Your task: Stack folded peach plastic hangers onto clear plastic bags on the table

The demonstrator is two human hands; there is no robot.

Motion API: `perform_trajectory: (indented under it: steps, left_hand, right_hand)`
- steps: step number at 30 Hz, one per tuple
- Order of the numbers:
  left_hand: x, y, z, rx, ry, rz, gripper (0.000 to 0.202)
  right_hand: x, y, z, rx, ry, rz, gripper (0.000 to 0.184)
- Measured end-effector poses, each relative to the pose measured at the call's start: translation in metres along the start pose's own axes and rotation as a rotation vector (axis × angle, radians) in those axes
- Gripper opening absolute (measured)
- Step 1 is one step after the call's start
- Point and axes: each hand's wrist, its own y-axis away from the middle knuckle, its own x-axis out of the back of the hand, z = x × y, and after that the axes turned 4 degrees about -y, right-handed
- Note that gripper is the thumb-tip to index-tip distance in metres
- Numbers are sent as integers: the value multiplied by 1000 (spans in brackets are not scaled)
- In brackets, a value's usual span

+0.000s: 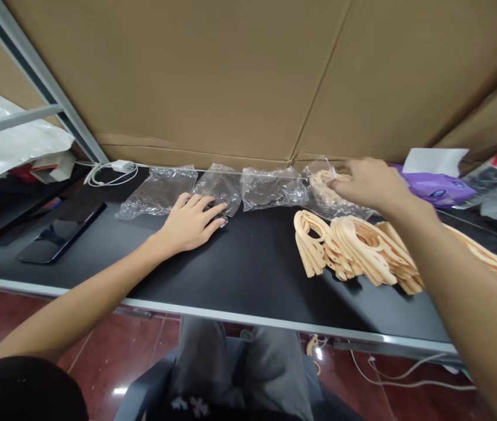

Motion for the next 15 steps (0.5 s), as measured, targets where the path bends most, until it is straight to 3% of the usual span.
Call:
perform_trajectory:
  steps: [3,5,10,13,15]
  left_hand:
    - [-1,0,-1,29,-47,-25,49]
    - [-1,1,-1,50,-80,-35,50]
    - [-1,1,-4,121,-93,1,52]
    - [-3,1,-5,124,-66,42,52]
    - [-3,0,-5,113,-72,74,50]
  right_hand:
    - [6,3,24,-68,67,-83,71]
    - [8,6,33,-95,75,-126,75]
    - [18,20,37,-146,181,-36,29]
    - [22,25,38,-184,210,12,23]
    - [21,26,40,-137,132,57,25]
